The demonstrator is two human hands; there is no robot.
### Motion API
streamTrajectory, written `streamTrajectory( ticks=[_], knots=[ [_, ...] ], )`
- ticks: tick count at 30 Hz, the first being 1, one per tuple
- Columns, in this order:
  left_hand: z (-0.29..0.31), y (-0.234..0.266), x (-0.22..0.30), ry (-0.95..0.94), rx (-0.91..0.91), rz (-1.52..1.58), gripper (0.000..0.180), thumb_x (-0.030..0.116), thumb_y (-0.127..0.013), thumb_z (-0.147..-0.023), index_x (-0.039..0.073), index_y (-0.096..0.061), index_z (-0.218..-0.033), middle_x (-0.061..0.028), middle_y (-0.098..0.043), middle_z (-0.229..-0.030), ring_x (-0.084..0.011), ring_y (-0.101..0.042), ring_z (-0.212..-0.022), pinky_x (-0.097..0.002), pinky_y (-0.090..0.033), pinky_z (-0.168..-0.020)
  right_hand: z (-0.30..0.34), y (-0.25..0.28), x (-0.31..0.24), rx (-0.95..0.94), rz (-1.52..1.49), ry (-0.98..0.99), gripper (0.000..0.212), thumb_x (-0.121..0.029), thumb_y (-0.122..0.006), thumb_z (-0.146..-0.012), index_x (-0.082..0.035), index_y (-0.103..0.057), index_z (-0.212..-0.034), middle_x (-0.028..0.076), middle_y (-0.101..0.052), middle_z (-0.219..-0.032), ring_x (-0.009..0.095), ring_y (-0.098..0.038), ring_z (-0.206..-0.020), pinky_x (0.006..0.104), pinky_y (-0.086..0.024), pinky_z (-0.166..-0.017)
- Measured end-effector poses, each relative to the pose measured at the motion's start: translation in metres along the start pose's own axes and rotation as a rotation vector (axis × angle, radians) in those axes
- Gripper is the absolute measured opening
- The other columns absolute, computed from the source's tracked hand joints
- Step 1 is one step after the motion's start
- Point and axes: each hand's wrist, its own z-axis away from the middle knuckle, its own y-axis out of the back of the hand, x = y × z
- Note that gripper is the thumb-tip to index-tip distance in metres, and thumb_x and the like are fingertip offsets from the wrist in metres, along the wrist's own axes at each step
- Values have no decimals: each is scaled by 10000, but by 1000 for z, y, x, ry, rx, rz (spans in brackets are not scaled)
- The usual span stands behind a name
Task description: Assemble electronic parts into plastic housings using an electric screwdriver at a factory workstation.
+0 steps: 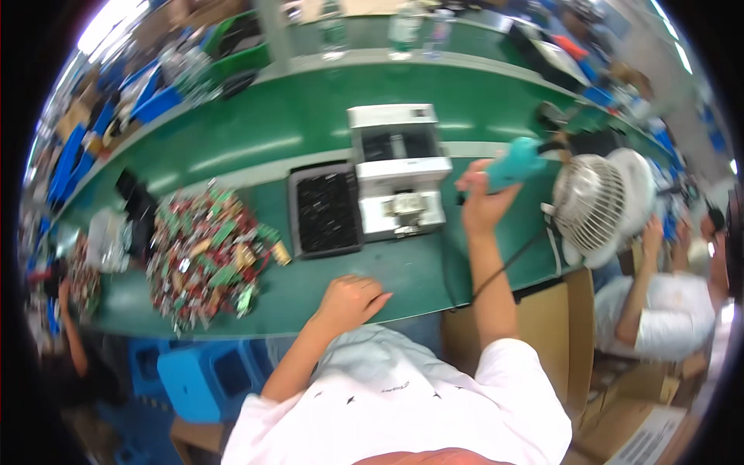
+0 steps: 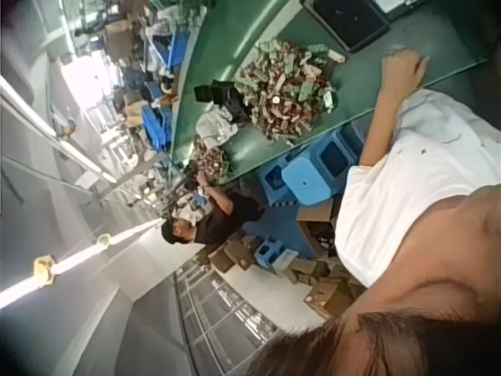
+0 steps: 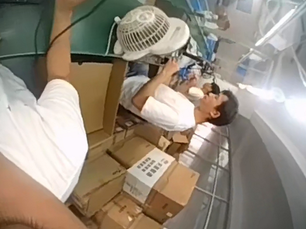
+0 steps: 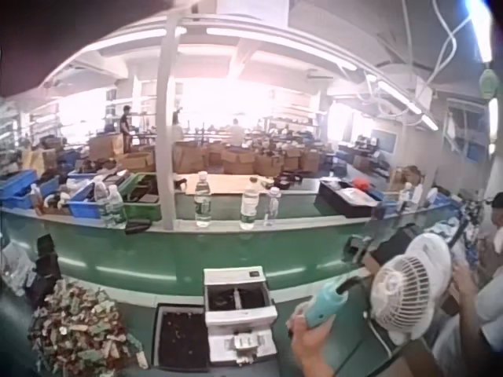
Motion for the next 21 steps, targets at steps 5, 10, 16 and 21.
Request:
streamTrajectory(
  ticks=[5,10,16,21],
  knots=[
    [1,3,3,34,-18,-31,221,156,-643,-790,76,-517,-628,-42,-537,-596,-238,-505,-512,-318,-427,-537,-24,8,5,16,-202,267,431,-307,-506,-929,-67,-373,-1262,76,-559,-914,145,-560,-710,281,-508,-618],
    [1,3,7,6,-17,1,193,157,-646,-788,75,-544,-646,-38,-547,-604,-236,-516,-520,-310,-431,-542,-42,37,23,325,-329,-90,384,-314,-495,-920,-58,-462,-1205,87,-561,-923,154,-568,-748,292,-513,-656],
    [5,8,9,25,-38,-30,178,157,-646,-790,76,-561,-655,-37,-553,-606,-235,-517,-519,-308,-430,-538,-108,100,142,397,-372,-505,283,-194,-519,-907,-62,-527,-1158,104,-560,-926,171,-566,-779,302,-504,-695],
    [0,3,9,37,-34,-17,187,155,-645,-792,72,-562,-647,-38,-549,-594,-236,-509,-505,-310,-423,-525,-206,172,197,459,-523,-569,289,-147,-512,-907,-101,-542,-1191,123,-536,-1067,191,-575,-836,346,-551,-703]
  ],
)
